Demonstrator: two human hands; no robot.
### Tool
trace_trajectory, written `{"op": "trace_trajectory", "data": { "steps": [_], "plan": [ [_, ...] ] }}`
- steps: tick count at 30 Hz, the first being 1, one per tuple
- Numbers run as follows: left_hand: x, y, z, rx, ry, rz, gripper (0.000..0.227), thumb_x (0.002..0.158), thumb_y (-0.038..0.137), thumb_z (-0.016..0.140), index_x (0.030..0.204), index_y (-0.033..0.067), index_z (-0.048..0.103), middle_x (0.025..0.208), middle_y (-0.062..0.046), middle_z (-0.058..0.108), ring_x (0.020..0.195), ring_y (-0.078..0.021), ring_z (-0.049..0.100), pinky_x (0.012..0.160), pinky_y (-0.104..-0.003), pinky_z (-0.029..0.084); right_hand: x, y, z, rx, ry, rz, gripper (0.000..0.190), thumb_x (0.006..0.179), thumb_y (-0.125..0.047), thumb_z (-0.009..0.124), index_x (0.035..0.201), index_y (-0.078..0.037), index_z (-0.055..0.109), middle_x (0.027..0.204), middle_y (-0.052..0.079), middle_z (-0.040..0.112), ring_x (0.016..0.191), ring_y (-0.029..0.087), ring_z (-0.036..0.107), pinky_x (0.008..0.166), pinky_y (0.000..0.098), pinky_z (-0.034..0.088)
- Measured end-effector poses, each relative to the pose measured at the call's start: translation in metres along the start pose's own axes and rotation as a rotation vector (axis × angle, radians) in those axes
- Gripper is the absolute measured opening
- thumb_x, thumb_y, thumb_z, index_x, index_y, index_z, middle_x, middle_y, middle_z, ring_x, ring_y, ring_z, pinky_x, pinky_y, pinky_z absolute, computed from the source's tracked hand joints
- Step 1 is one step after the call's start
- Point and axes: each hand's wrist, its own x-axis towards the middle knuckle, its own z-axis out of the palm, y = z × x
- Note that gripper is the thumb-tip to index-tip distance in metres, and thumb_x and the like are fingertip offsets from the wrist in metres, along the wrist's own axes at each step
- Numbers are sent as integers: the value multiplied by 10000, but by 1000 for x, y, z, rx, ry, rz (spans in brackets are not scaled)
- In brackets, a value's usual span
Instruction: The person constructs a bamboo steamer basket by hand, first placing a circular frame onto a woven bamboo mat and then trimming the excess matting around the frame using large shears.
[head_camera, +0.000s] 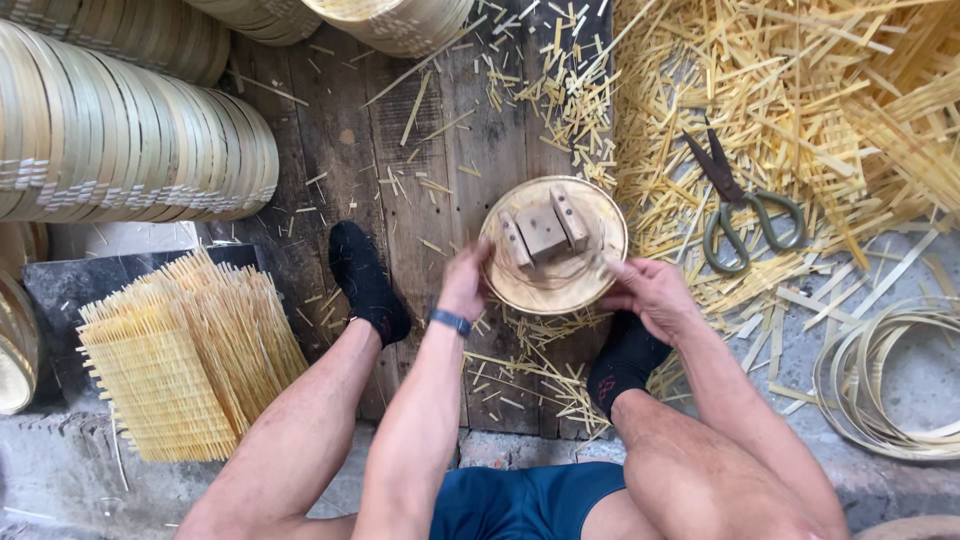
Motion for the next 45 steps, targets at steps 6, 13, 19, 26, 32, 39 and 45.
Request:
{"op": "trace_trajectory", "data": {
  "steps": [6, 13, 19, 26, 32, 39, 45],
  "plan": [
    [-31, -62, -7, -80, -158, -83, 333, 993, 208, 648, 1261, 14, 615, 1195, -134, 723, 1032, -262, 726, 880, -433, 604, 21, 45, 7, -179, 81, 120, 244, 965, -141, 693, 981, 103, 702, 893, 145, 742, 731, 223, 741, 643, 351, 648],
    [-23, -71, -2, 3, -10, -3, 293, 973, 159, 668, 1222, 7, 646, 1153, -137, 739, 971, -264, 741, 829, -449, 641, 27, 56, 12, -308, 209, 72, 242, 949, -110, 699, 936, 131, 715, 822, 178, 737, 649, 232, 729, 569, 336, 634],
    [-82, 42, 18, 642, -44, 304, 340, 929, 207, 700, 1222, 35, 694, 1139, -129, 774, 985, -237, 770, 857, -388, 647, -5, -14, 33, -398, 135, 56, 665, 916, -301, 692, 1416, 40, 417, 1214, 217, 667, 1035, 283, 709, 781, 405, 647],
    [-131, 43, 103, 562, -267, 1065, 479, 1100, 369, 593, 1417, 10, 608, 1347, -181, 680, 1245, -310, 661, 1039, -398, 535, -29, -51, 92, 64, 2, 63, 817, 751, -369, 766, 1442, -178, 374, 1215, 61, 610, 1128, 280, 653, 881, 549, 631],
    [-112, 42, 103, 829, -132, 1106, 489, 1071, 451, 549, 1313, 42, 667, 1146, -173, 767, 1024, -256, 770, 860, -340, 612, -19, -36, 81, 59, -89, 6, 608, 846, -415, 669, 1366, -147, 504, 1118, 90, 639, 975, 249, 662, 728, 508, 613],
    [-99, 48, 106, 868, -193, 1032, 495, 1054, 451, 564, 1289, 36, 693, 1010, -155, 784, 925, -234, 796, 791, -339, 629, -12, -41, 60, 78, -126, 116, 687, 807, -485, 632, 1376, -120, 508, 1148, 80, 667, 1029, 230, 692, 717, 506, 639],
    [-28, 84, 32, 844, 66, 613, 723, 951, 690, 409, 1138, 109, 796, 650, -98, 689, 580, -201, 632, 515, -349, 505, -56, -52, 19, 341, -345, -66, 780, 876, -441, 678, 1513, -57, 442, 1263, 184, 637, 1074, 364, 644, 721, 560, 575]
  ]
}}
